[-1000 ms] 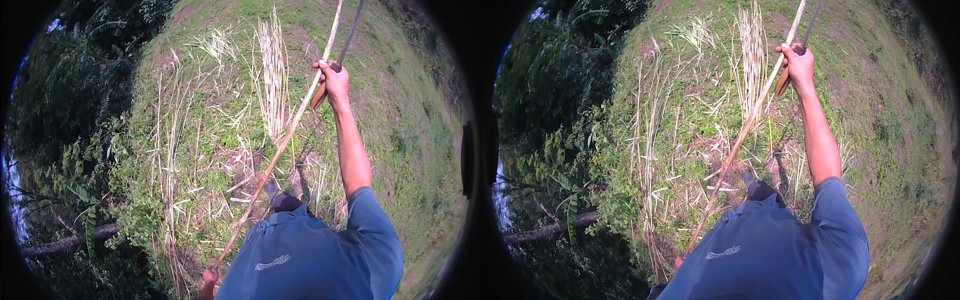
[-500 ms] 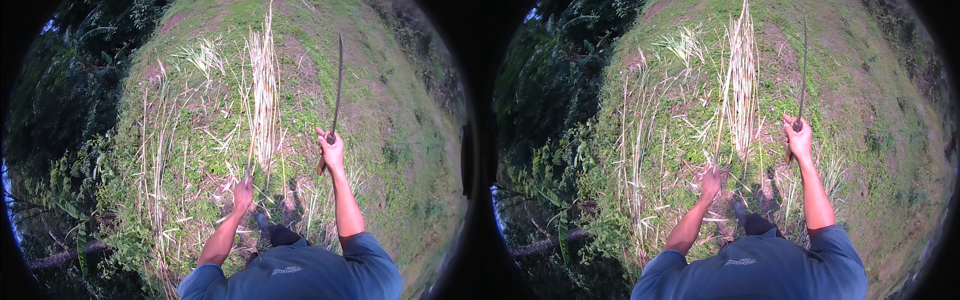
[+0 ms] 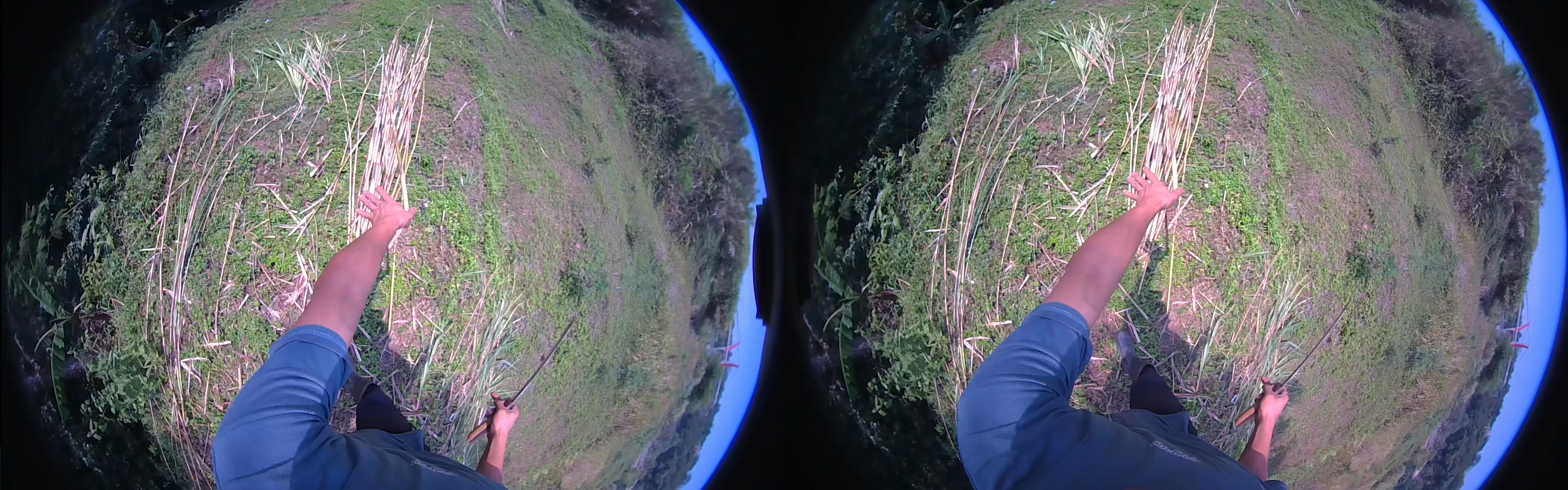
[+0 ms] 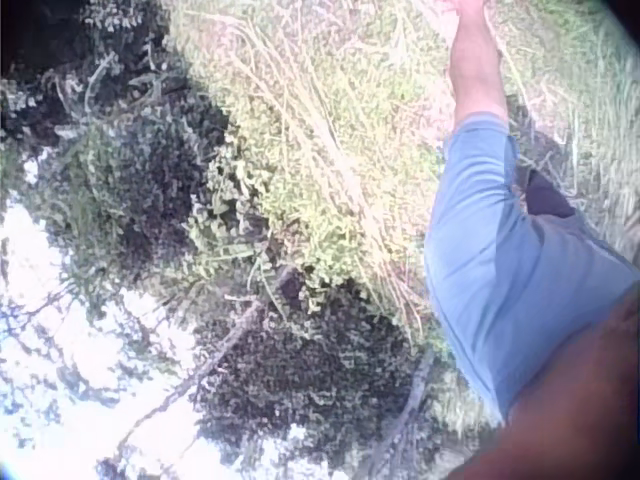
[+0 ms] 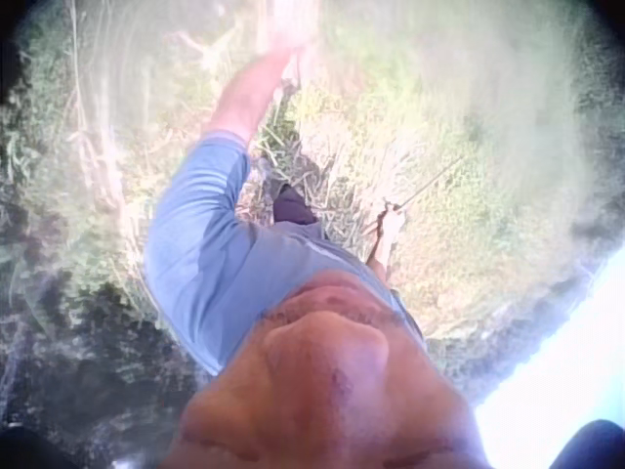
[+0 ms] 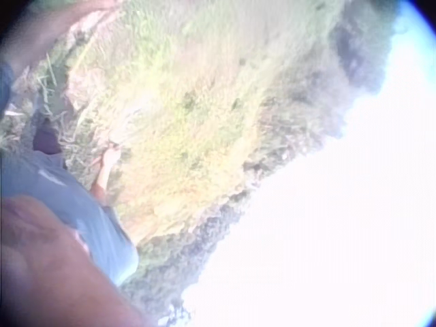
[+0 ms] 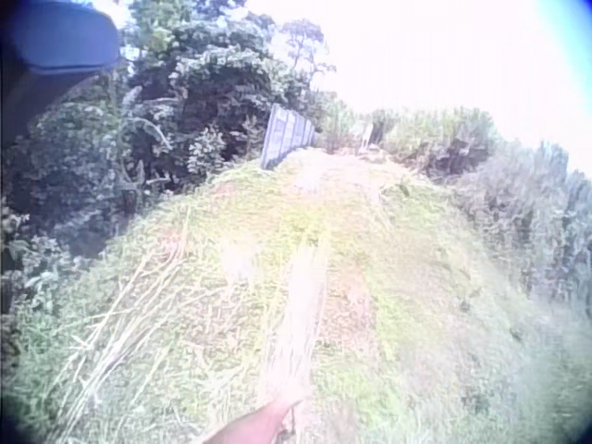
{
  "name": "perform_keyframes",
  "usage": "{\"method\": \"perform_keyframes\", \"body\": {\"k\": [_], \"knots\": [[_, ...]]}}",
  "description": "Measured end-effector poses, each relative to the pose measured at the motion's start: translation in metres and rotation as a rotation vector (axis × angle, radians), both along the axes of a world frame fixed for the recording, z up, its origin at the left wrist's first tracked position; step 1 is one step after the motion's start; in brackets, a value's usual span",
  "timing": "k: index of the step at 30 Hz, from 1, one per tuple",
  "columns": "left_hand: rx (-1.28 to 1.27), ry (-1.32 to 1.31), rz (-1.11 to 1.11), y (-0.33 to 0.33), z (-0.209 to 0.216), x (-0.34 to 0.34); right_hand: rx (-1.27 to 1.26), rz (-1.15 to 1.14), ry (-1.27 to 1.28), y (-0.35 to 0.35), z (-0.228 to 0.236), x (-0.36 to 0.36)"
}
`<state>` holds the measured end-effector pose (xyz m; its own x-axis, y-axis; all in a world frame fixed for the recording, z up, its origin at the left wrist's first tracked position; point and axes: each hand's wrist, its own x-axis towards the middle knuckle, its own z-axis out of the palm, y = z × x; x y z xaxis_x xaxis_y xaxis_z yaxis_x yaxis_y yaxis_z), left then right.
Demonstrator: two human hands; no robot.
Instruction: The person uses a large machete to sharpen the end of a long, thin wooden stick. They hold the stick with their left hand and repeatedly scrape the blade along the wood to create a pointed tip. The person then picks up another stick and repeats the sharpening process, occasionally adjusting their grip and the angle of the stick.
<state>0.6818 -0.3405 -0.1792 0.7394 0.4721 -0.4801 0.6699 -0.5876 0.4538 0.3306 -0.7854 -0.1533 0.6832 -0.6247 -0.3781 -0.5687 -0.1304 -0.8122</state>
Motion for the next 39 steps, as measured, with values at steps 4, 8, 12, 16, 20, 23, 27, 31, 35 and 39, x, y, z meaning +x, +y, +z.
{"method": "perform_keyframes", "body": {"k": [4, 8, 12, 16, 20, 23, 27, 31, 35, 39], "knots": [[-0.142, -0.293, -0.278, 0.031, -0.061, -0.136, 0.123, 0.057, 0.13, 0.027, -0.041, -0.041], [-0.244, 0.164, -0.03, 0.087, -0.184, -0.417, 0.278, 0.316, 0.382, 0.071, -0.092, -0.038], [-0.06, 0.5, 0.983, 0.134, -0.192, -0.763, 0.22, 0.721, 0.632, 0.124, -0.138, -0.02], [0.12, 0.353, 1.419, 0.156, -0.119, -0.979, -0.279, 1.322, 0.748, 0.15, -0.177, -0.01], [0.109, 0.093, 1.478, 0.126, -0.12, -1.098, -0.571, 1.536, 0.847, 0.202, -0.197, -0.016], [-0.256, -0.487, 1.942, 0.09, -0.172, -1.145, -0.607, 1.721, 0.813, 0.278, -0.16, -0.075], [-0.372, -0.403, 1.852, 0.019, -0.212, -1.171, -0.828, 1.829, 0.766, 0.358, -0.145, -0.139], [-0.718, -0.404, 1.944, -0.054, -0.202, -1.183, -1.082, 1.851, 0.728, 0.471, -0.131, -0.197], [-0.801, -0.628, 2.274, -0.08, -0.214, -1.214, -0.621, 1.661, 0.735, 0.545, -0.153, -0.221], [-0.726, -0.439, 2.499, -0.052, -0.185, -1.202, -0.172, 1.562, 0.699, 0.686, -0.191, -0.276]]}}
